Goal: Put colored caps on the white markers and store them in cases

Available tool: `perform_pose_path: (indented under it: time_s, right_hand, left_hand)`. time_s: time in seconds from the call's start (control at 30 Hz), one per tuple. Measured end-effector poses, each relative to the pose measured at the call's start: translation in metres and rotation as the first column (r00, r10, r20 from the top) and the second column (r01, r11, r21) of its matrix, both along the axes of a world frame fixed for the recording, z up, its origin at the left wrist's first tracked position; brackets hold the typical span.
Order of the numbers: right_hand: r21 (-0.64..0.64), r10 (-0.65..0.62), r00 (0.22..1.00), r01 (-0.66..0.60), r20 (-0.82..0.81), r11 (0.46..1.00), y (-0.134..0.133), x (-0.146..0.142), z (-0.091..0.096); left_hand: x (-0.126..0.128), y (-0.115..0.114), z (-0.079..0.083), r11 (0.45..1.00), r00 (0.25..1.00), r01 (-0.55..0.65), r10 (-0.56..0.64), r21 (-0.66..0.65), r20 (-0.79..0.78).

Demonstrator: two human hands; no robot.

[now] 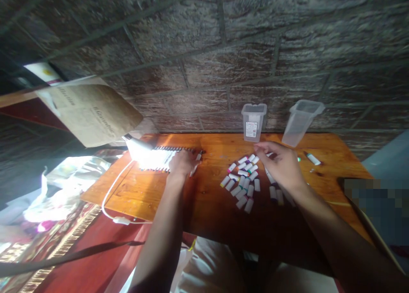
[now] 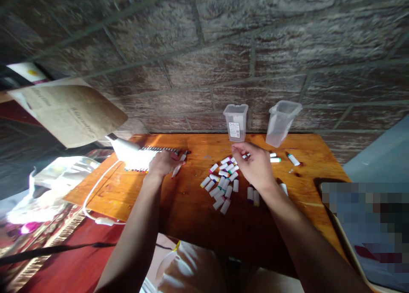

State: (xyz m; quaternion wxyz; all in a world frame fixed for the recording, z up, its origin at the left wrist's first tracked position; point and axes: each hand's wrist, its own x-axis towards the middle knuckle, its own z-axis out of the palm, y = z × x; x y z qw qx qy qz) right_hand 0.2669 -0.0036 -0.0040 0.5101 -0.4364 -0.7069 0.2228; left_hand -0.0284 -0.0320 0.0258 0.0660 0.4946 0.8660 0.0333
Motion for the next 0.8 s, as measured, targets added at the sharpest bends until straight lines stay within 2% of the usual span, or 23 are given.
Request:
perform_pose_path:
  time_s: [0.13,0.33,0.47,0.57,0.63,0.73,0.8]
  right_hand:
    - [-0.043,-0.01,1.0,0.011,0.028,0.999,0.004,0.006,0.002]
    - [-0.129,-0.076,0.987,0.095,0.139,0.987,0.005,0.012,0.013]
    - [-0.17,-0.076,0.965,0.122,0.253,0.978,0.009,0.021,0.014]
    - [-0.202,-0.114,0.929,0.194,0.352,0.96,0.018,0.038,0.012]
    - [-0.296,-0.087,0.896,0.233,0.435,0.926,0.023,0.052,0.013]
    - [-0.527,0.084,0.869,0.216,0.487,0.822,0.026,0.065,0.019]
    - [-0.617,0.185,0.848,0.195,0.496,0.762,0.024,0.067,0.023]
  left_hand:
    - [-0.001,-0.004,0.0,0.999,1.0,0.001,0.0,0.032,-0.027]
    - [-0.014,-0.011,-0.014,0.994,0.991,-0.025,0.039,0.108,-0.126]
    - [-0.018,-0.013,-0.02,0.991,0.994,-0.015,0.03,0.136,-0.109]
    - [-0.02,-0.014,-0.022,0.986,0.998,-0.013,0.023,0.164,-0.062]
    - [-0.022,-0.014,-0.023,0.98,1.0,-0.01,0.015,0.197,-0.026]
    - [-0.025,-0.013,-0.025,0.969,1.0,0.004,-0.002,0.248,-0.008]
    - [-0.025,-0.011,-0.026,0.969,1.0,0.005,-0.004,0.247,-0.006]
